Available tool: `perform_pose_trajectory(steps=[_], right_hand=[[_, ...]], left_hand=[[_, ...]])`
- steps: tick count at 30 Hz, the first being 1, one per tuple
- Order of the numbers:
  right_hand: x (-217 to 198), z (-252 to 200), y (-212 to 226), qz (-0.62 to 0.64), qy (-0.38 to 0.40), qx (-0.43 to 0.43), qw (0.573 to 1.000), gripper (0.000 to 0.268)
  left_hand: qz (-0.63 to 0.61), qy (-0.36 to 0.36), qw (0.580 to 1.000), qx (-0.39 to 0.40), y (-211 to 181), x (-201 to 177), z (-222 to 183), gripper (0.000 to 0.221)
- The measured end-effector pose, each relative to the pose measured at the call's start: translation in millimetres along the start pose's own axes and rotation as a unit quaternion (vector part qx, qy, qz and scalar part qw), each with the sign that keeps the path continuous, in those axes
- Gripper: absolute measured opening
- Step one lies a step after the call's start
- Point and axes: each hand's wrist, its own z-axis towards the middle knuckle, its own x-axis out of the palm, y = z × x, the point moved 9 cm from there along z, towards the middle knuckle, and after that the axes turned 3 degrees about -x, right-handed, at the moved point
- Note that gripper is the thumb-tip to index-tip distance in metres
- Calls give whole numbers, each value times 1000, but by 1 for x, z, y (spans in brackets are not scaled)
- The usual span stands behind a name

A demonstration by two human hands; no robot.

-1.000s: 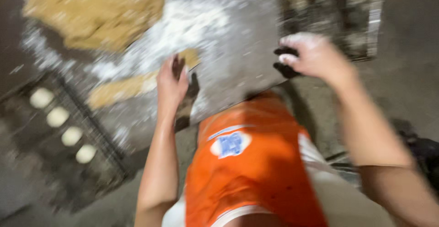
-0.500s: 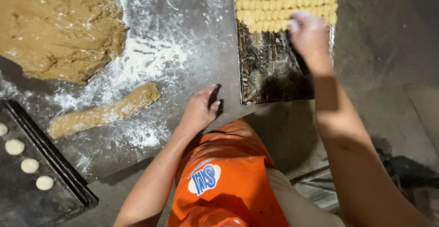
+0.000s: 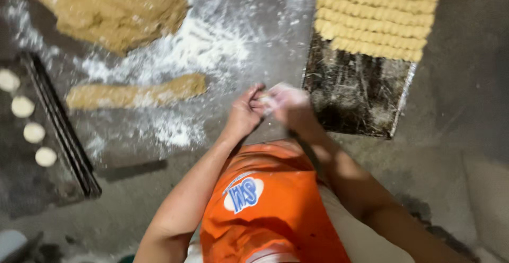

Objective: The person prepares dough by spreading flour on a workspace, rolling a portion of dough into a long rope, and then pinching off small pieces and rolling them into balls.

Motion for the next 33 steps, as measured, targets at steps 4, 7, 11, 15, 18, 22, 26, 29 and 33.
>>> perform_pose_trajectory(steps=[4,7,11,15,18,22,26,29,33], right_hand=[[30,41,38,5,-7,-96,995,63],[82,87,2,-66,69,-48,994,88],[140,68,-28,-72,228,-10,971,98],[132,35,-41,-136,231,54,962,97],[130,18,-40,-154,248,119,949,97],[115,24,-22,-193,184,130,955,97],[137,35,22,-187,36,59,980,98],[207,18,47,-149,232,33,961,98],[199,15,43,-90,226,122,962,87]], left_hand=[[-56,-109,989,78,44,-70,-8,34],[-141,-137,978,67,65,-108,-29,31],[-122,-163,977,66,49,-121,-50,34],[-14,-123,977,173,-4,-74,-59,29],[262,-186,877,357,-55,-69,-53,34],[324,-112,885,315,-55,-85,-43,34],[295,-79,895,326,-33,-127,-64,41],[288,-70,908,294,-7,-164,-88,34],[196,-85,956,199,18,-197,-111,35]])
